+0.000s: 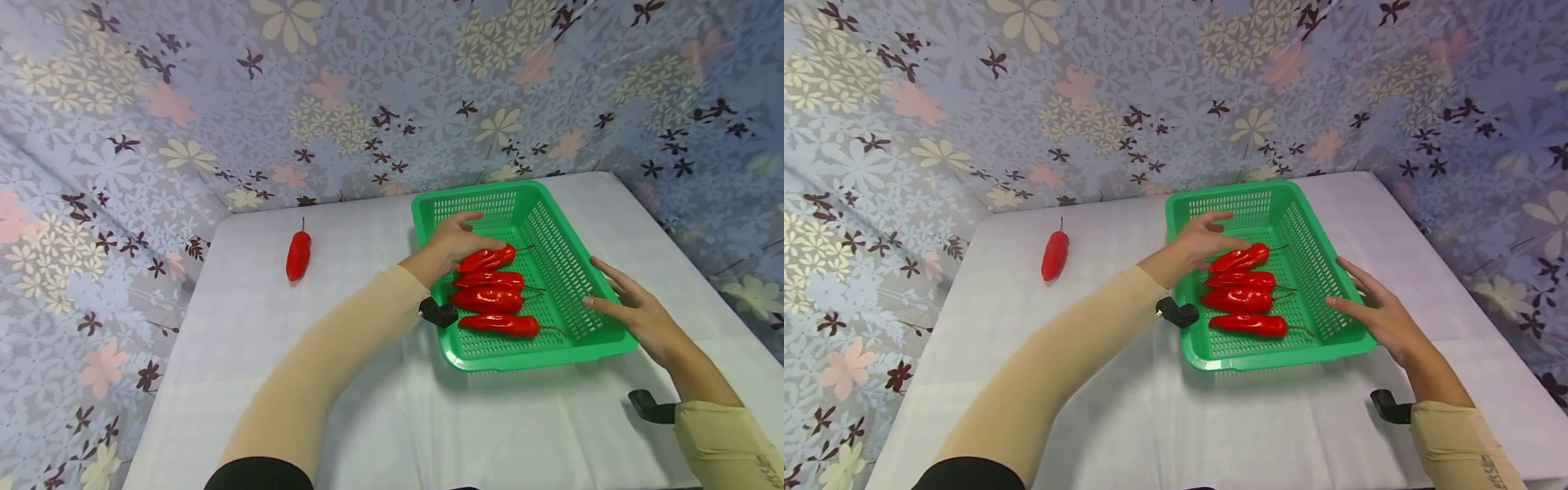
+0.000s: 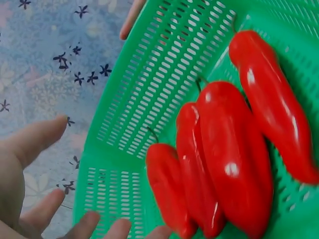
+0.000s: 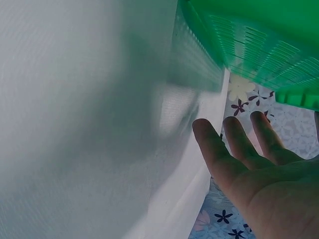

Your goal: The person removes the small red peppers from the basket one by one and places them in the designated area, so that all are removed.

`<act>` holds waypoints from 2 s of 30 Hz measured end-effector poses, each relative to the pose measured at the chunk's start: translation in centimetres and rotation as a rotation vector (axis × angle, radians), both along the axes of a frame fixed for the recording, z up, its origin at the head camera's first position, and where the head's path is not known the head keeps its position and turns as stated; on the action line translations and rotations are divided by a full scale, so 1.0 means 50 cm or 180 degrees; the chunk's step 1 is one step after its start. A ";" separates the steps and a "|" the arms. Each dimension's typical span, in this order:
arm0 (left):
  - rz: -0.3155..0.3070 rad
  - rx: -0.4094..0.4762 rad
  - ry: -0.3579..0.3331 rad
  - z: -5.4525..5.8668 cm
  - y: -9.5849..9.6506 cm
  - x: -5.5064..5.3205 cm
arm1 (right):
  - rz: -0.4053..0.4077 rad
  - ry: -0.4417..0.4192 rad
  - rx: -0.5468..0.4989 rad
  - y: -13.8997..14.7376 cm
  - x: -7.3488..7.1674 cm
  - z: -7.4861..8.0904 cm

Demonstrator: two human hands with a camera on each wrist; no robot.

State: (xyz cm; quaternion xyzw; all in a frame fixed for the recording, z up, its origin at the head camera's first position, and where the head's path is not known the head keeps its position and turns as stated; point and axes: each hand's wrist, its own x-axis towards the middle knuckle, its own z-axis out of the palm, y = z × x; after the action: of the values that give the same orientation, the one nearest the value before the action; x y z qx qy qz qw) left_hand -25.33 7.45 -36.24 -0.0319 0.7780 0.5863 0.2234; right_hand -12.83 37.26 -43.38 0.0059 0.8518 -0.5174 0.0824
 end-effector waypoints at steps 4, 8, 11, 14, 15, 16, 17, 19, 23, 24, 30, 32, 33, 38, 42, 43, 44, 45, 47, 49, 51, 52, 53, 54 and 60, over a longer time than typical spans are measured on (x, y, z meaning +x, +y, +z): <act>0.0223 0.0015 -0.0040 -0.007 0.010 -0.004 | -0.0009 -0.0028 -0.0014 -0.002 -0.003 -0.001; 0.0405 0.0083 0.0018 -0.018 0.018 -0.009 | -0.0014 -0.0041 -0.0009 -0.002 -0.004 -0.002; 0.0522 0.0163 0.0075 -0.027 0.023 -0.012 | -0.0008 -0.0051 0.0013 -0.002 -0.003 0.000; 0.0569 0.0099 0.0102 -0.036 0.031 -0.013 | 0.0008 -0.0060 0.0029 0.001 -0.003 0.002; 0.0570 0.0041 0.0109 -0.040 0.034 -0.014 | 0.0019 -0.0053 0.0019 0.001 -0.003 0.002; 0.0564 -0.0018 0.0113 -0.044 0.037 -0.014 | 0.0026 -0.0050 0.0013 0.002 -0.003 0.001; 0.0555 -0.0067 0.0108 -0.048 0.039 -0.015 | 0.0028 -0.0054 0.0011 0.002 -0.004 0.001; 0.0563 -0.0175 0.0099 -0.056 0.043 -0.017 | 0.0030 -0.0056 0.0008 0.003 -0.004 0.002; 0.0578 -0.0282 0.0059 -0.067 0.043 -0.021 | 0.0031 -0.0085 0.0026 0.002 -0.005 0.006; 0.0584 -0.0311 0.0054 -0.068 0.043 -0.023 | 0.0030 -0.0084 0.0033 0.002 -0.005 0.007; 0.0534 -0.0381 -0.0006 -0.075 0.043 -0.025 | 0.0012 -0.0070 0.0024 0.003 -0.005 0.006; 0.0499 -0.0362 -0.0019 -0.076 0.044 -0.024 | 0.0008 -0.0067 0.0018 0.004 -0.004 0.006; 0.0484 -0.0371 -0.0035 -0.077 0.045 -0.024 | 0.0009 -0.0065 0.0013 0.004 -0.004 0.005; 0.0379 -0.0497 -0.0093 -0.081 0.049 -0.023 | 0.0023 -0.0056 -0.0005 0.005 -0.002 0.003; 0.0348 -0.0622 -0.0136 -0.081 0.050 -0.025 | 0.0012 -0.0075 -0.0008 0.004 -0.003 0.005; 0.0341 -0.0655 -0.0129 -0.081 0.050 -0.025 | 0.0009 -0.0081 -0.0007 0.004 -0.004 0.005; 0.0341 -0.0657 -0.0127 -0.080 0.050 -0.026 | 0.0005 -0.0086 -0.0009 0.003 -0.005 0.005; 0.0340 -0.0649 -0.0108 -0.080 0.050 -0.026 | 0.0000 -0.0095 -0.0009 0.003 -0.005 0.005; 0.0346 -0.0607 -0.0066 -0.080 0.050 -0.027 | -0.0013 -0.0109 -0.0006 0.002 -0.007 0.005; 0.0377 -0.0516 -0.0039 -0.079 0.050 -0.026 | -0.0020 -0.0102 -0.0009 0.002 -0.007 0.004; 0.0400 -0.0417 -0.0017 -0.076 0.050 -0.025 | -0.0031 -0.0106 -0.0007 0.002 -0.007 0.004; 0.0398 -0.0391 -0.0003 -0.075 0.050 -0.024 | -0.0031 -0.0103 -0.0006 0.002 -0.008 0.004; 0.0383 -0.0379 0.0022 -0.073 0.050 -0.023 | -0.0032 -0.0103 -0.0007 0.002 -0.007 0.004; 0.0359 -0.0391 0.0057 -0.071 0.051 -0.023 | -0.0029 -0.0098 -0.0007 0.002 -0.007 0.005; 0.0156 -0.0598 0.0213 -0.064 0.058 -0.023 | -0.0025 -0.0098 0.0014 0.001 -0.008 0.007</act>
State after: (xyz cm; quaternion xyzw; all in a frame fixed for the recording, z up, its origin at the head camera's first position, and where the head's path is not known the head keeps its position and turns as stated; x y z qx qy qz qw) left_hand -26.47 10.35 -39.44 -0.0521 0.8356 0.5168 0.1789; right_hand -13.21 37.32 -43.04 0.0174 0.8515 -0.5157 0.0935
